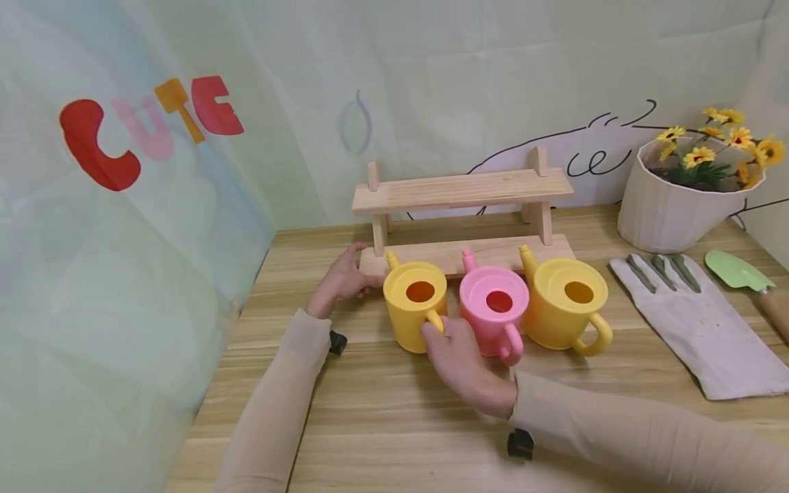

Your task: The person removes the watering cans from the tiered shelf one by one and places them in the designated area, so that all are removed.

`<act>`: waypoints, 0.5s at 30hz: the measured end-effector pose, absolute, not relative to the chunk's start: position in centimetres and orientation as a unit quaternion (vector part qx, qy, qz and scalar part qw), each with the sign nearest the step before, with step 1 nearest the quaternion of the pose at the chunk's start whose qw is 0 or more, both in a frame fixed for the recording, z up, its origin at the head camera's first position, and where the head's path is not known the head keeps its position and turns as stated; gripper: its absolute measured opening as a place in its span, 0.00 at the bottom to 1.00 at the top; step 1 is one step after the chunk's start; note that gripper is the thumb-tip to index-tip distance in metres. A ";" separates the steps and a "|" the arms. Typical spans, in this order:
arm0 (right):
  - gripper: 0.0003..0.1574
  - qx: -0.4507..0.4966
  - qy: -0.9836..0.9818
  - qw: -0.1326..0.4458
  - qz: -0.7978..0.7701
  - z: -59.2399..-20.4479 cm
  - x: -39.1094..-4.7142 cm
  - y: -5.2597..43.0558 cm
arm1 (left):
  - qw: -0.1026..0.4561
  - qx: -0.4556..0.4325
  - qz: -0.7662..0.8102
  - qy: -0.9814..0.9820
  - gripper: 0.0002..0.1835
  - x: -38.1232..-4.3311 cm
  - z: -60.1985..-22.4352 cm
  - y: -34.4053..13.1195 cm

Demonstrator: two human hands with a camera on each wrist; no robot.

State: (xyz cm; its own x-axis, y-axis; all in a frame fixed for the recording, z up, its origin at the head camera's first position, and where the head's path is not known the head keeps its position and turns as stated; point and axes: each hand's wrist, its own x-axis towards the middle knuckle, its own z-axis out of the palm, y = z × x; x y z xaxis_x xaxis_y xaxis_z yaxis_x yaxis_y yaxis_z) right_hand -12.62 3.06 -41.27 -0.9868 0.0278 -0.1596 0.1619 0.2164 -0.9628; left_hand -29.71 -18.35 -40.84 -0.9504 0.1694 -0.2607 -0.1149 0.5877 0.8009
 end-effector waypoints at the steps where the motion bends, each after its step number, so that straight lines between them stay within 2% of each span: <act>1: 0.21 0.066 0.780 0.054 -0.620 -40.8 -12.3 3.0 | 0.156 0.016 0.453 0.878 0.54 -29.7 -40.8 -18.4; 11: 0.23 0.083 0.795 0.069 -0.597 -41.6 -12.3 2.9 | 0.153 0.019 0.448 0.881 0.54 -29.7 -40.7 -18.4; 15: 0.22 0.067 0.791 0.056 -0.606 -42.3 -12.2 2.9 | 0.155 0.018 0.442 0.884 0.55 -29.8 -40.9 -18.4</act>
